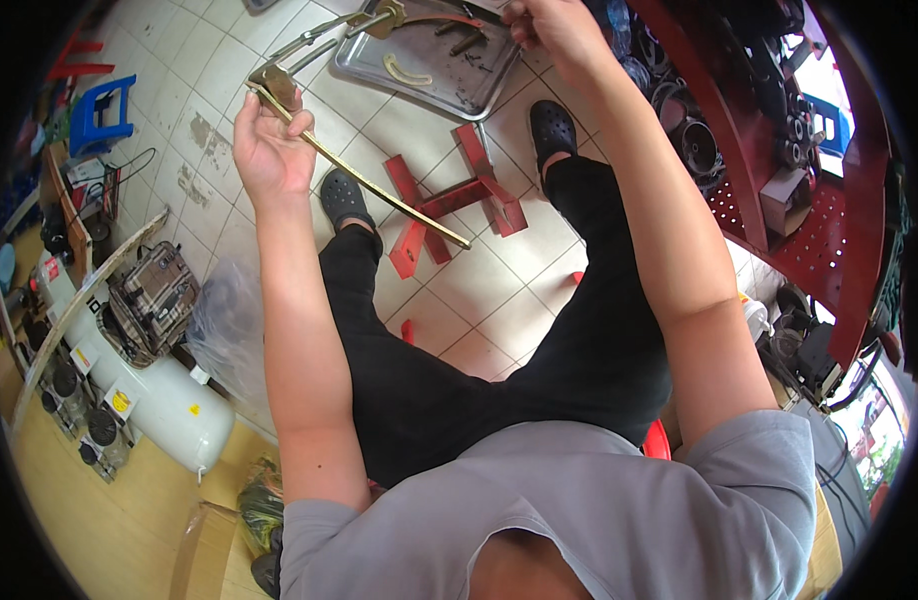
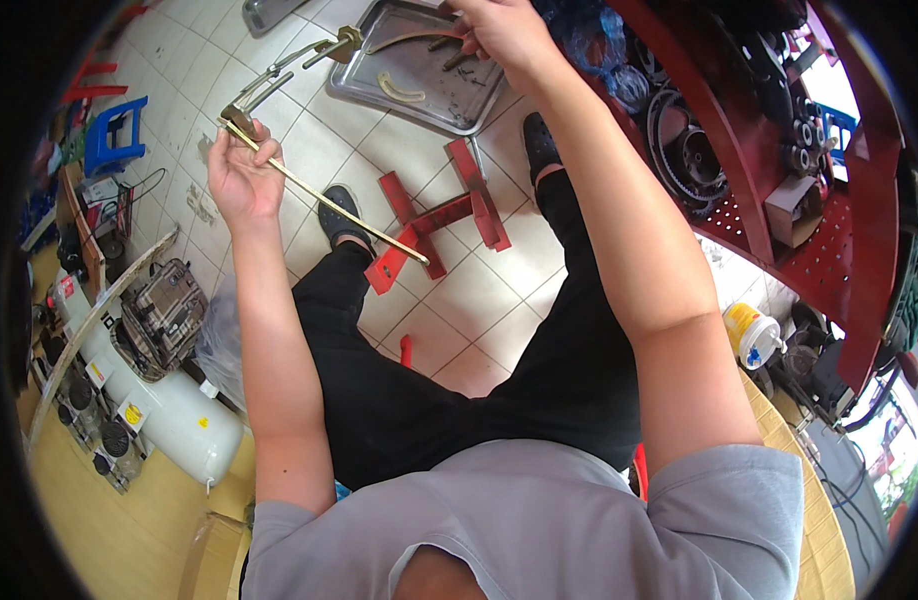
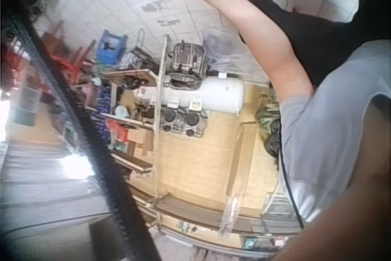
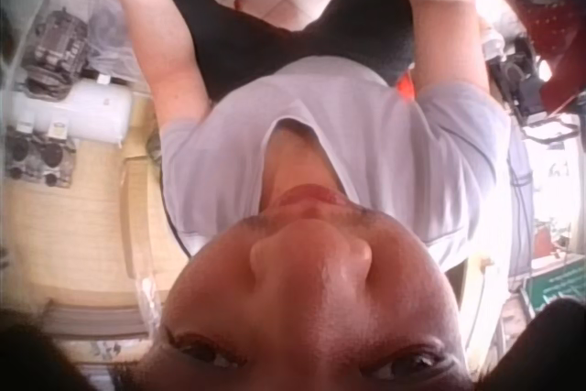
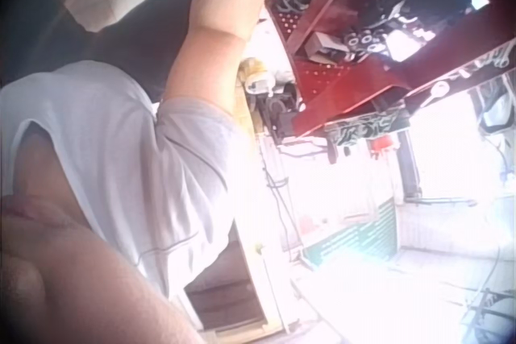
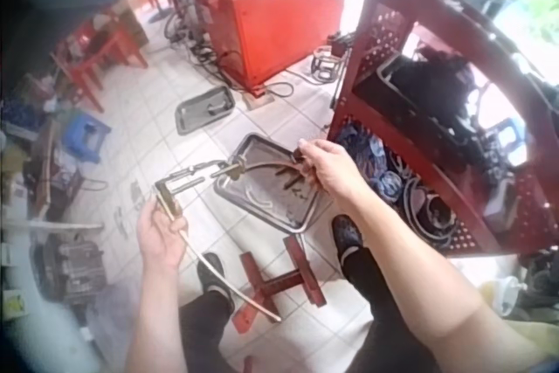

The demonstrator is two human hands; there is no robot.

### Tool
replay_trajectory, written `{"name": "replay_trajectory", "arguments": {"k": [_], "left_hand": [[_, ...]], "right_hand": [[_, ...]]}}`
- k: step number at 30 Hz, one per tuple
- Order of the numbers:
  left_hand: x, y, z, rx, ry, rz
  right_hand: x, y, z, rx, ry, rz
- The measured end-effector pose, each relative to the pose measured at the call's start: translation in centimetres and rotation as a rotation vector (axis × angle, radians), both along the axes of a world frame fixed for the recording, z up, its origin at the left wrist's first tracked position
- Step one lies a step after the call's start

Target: The person sits on a low stool and assembles a brass door lock mechanism by hand. They insert a latch bolt into the lock body, attach a curved metal strike plate, and secure the components with screws and washers. The person repeatedly picks up small parts from a metal tray, aligns them, and tightens them into the assembly.

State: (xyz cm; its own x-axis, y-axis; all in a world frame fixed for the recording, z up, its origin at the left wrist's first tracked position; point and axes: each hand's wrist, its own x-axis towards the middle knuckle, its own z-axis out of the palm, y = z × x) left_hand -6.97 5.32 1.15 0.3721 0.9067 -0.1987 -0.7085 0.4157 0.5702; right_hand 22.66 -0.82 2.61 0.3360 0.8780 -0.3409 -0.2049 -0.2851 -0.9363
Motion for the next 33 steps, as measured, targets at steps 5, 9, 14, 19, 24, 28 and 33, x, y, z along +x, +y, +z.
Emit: {"name": "replay_trajectory", "arguments": {"k": [5,9,14,19,24,28,33], "left_hand": [[0.8,-0.5,0.1,0.033,-0.002,-0.09],[1.9,-1.3,0.4,0.027,-0.009,-0.124],[1.0,-0.5,0.2,-0.008,-0.31,-0.207],[1.3,-0.9,0.4,-0.084,-0.418,-0.278],[1.5,-0.9,-0.1,-0.14,-0.448,-0.299],[1.9,-1.2,0.3,-0.169,-0.533,-0.302],[1.8,-1.1,0.2,-0.191,-0.619,-0.325]], "right_hand": [[-2.9,0.4,-0.2,-0.189,0.111,0.221],[-3.5,0.4,0.0,0.004,0.532,0.276],[-3.6,0.2,1.3,0.261,0.497,0.27],[-3.4,0.2,2.2,0.293,0.278,0.223],[-3.0,0.2,2.4,0.286,0.153,0.221],[-3.1,0.2,2.5,0.303,0.123,0.221],[-3.3,0.0,2.5,0.326,-0.029,0.231]]}}
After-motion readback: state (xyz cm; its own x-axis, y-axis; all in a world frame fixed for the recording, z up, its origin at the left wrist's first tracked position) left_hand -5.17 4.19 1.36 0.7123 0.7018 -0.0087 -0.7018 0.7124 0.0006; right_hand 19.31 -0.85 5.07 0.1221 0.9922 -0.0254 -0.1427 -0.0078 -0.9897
